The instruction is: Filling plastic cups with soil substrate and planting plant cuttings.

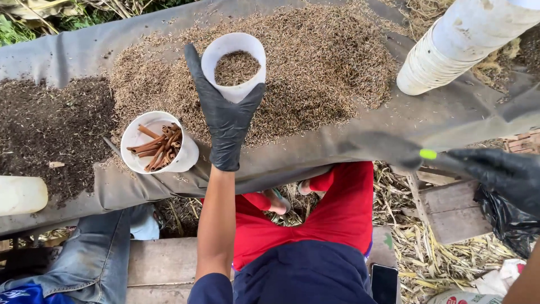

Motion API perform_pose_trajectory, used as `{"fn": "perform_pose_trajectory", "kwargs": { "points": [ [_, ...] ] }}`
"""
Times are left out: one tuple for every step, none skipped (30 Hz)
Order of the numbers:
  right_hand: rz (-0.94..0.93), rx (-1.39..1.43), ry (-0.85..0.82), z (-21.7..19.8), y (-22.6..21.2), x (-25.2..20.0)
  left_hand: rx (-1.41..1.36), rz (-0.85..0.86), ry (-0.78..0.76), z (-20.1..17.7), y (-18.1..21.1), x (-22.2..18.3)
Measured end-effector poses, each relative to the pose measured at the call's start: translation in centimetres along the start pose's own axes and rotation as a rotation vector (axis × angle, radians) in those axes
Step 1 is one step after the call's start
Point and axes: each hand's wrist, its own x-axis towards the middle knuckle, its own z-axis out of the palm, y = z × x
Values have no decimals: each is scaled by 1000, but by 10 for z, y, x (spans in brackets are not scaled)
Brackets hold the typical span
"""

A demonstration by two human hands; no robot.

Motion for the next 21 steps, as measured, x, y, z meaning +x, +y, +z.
{"fn": "perform_pose_trajectory", "kwargs": {
  "points": [
    [6,207,-40,6,8,-7,14,9,-6,-4,3,-1],
    [7,211,-39,11,15,1,16,11,-10,-4,5,-3],
    [-224,57,-24,17,23,9,44,11,-13,-4,7,-3],
    [-453,-98,-5,22,32,16,72,11,-16,-4,9,-4],
    [-448,-94,1,26,22,25,70,16,-23,-4,11,-6],
    [-599,-545,24,29,12,34,118,60,-32,-5,13,-8],
    [-733,-1005,46,31,2,44,164,106,-37,-5,14,-10],
    [-728,-1004,51,34,-17,50,162,111,-40,-5,18,-12],
    [-682,-949,124,36,-37,57,130,77,-57,-5,22,-15],
    [-636,-893,196,38,-57,64,98,43,-75,-6,26,-18],
    [-638,-893,201,45,-63,68,99,47,-73,-5,29,-22],
    [-561,-1004,310,53,-70,72,85,29,-82,-5,31,-25],
    [-482,-1112,417,60,-77,76,72,7,-90,-5,33,-30],
    [-487,-1113,418,69,-80,81,73,7,-85,-4,34,-35],
    [-397,-930,447,79,-84,85,77,-15,-108,-4,36,-41],
    [-309,-744,472,90,-88,89,81,-37,-130,-4,37,-47],
    [-314,-744,470,96,-89,92,83,-39,-126,-4,39,-53],
    [-333,-627,533,103,-91,95,55,-33,-171,-5,41,-60],
    [-352,-513,600,106,-92,99,22,-20,-213,-3,44,-65],
    [-359,-517,604,108,-85,103,20,-17,-205,0,45,-70],
    [-353,-454,636,112,-80,107,-23,-39,-211,2,46,-75]
  ]
}}
